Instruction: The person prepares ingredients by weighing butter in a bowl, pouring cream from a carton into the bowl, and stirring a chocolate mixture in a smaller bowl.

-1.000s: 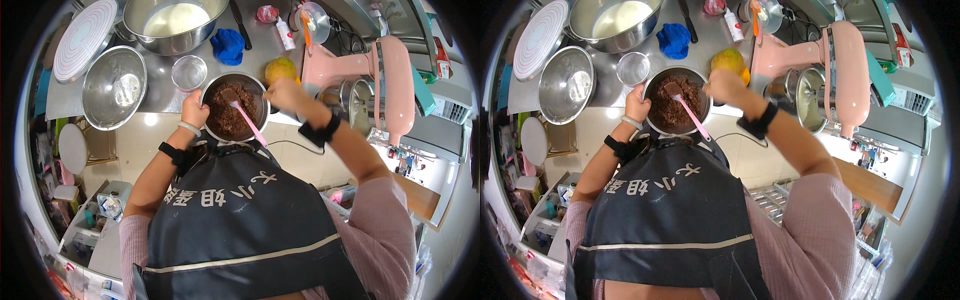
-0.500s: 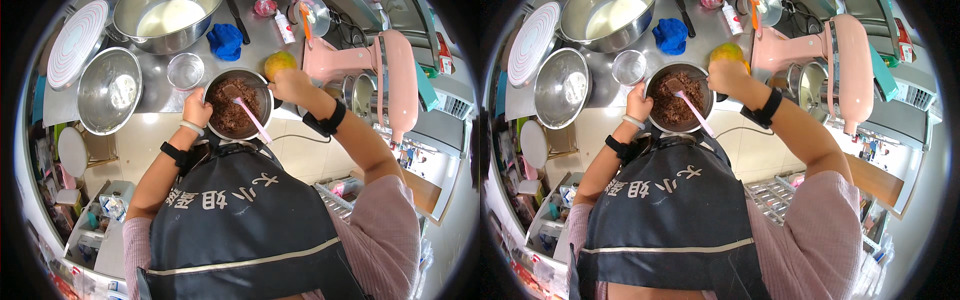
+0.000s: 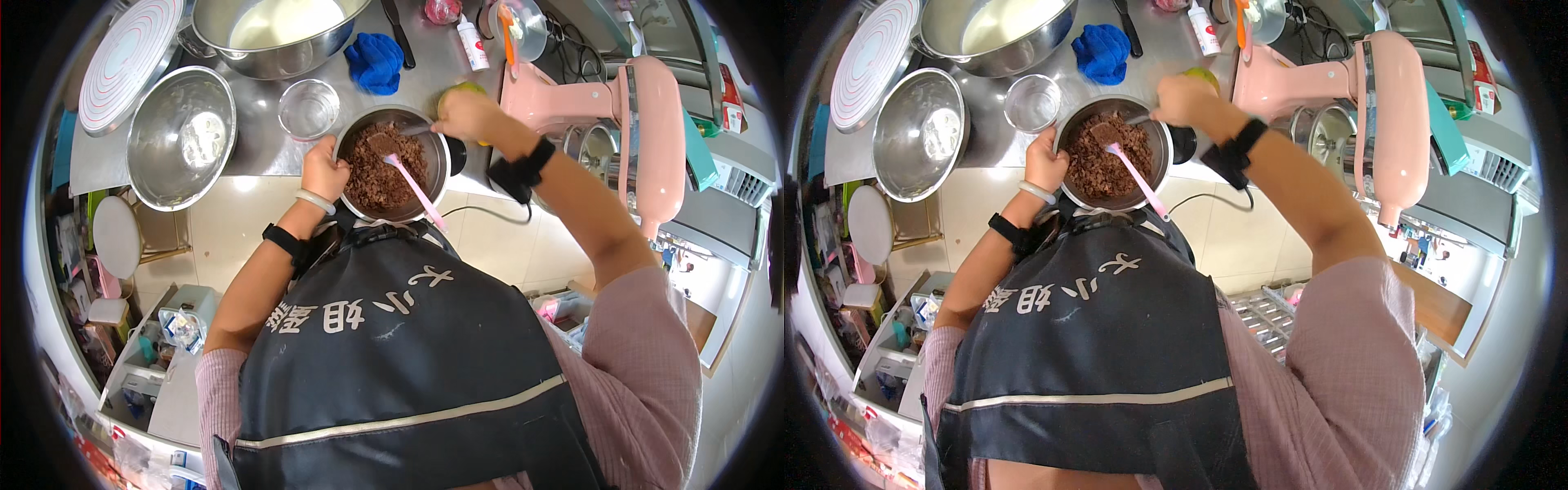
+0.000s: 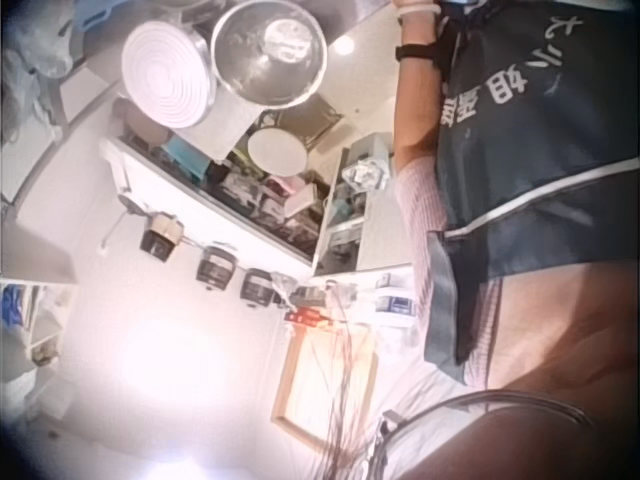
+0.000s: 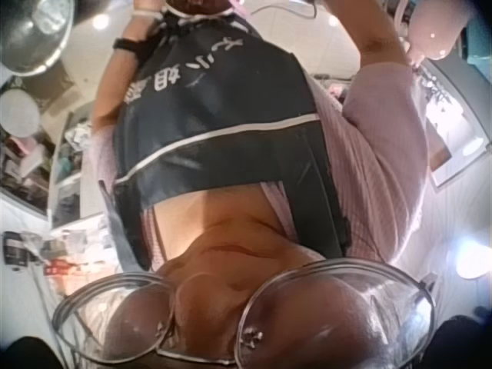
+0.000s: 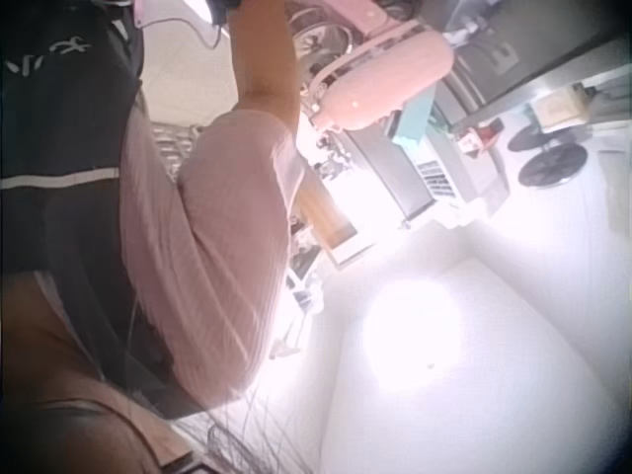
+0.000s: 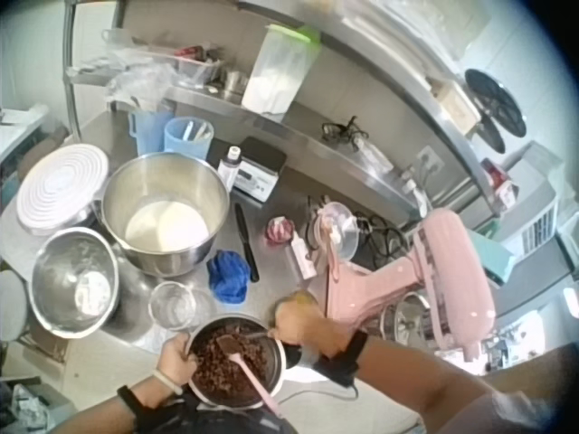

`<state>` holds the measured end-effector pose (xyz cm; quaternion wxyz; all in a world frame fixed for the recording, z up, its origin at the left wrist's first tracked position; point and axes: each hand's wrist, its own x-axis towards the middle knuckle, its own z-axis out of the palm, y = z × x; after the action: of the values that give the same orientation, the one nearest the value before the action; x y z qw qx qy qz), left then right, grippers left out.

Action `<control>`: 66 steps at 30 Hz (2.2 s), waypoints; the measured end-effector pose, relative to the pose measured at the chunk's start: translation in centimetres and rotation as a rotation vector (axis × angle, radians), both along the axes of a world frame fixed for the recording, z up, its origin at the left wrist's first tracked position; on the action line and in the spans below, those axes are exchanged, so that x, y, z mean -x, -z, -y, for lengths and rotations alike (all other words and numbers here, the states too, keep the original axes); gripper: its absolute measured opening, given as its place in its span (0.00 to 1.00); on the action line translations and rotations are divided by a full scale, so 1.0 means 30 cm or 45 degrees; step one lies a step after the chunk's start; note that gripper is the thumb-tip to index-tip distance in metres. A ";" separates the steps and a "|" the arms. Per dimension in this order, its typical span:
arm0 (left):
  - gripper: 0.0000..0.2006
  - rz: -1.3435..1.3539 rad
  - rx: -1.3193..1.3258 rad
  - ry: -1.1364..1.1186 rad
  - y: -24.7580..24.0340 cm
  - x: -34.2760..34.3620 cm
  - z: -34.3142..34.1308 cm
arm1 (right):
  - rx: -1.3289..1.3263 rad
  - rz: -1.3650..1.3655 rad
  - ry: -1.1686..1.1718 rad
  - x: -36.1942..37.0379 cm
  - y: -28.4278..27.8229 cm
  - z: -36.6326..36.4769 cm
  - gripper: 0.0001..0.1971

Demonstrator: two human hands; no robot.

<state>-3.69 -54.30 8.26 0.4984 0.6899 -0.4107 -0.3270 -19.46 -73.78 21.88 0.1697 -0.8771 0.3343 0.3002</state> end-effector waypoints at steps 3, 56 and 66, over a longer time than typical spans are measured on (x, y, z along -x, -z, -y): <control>0.07 0.132 0.104 -0.030 0.026 0.008 0.016 | 0.095 0.007 0.190 0.117 0.040 -0.156 0.17; 0.09 0.191 0.175 0.099 0.134 0.018 0.028 | 0.159 0.132 -0.744 -0.225 -0.041 0.052 0.10; 0.10 0.084 0.083 0.038 0.045 0.015 0.036 | 0.243 0.086 -0.972 -0.319 -0.065 -0.089 0.05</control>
<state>-4.13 -55.39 6.92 0.5017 0.6777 -0.4476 -0.2979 -9.91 -71.12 23.82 -0.0255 -0.9596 0.0048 0.2803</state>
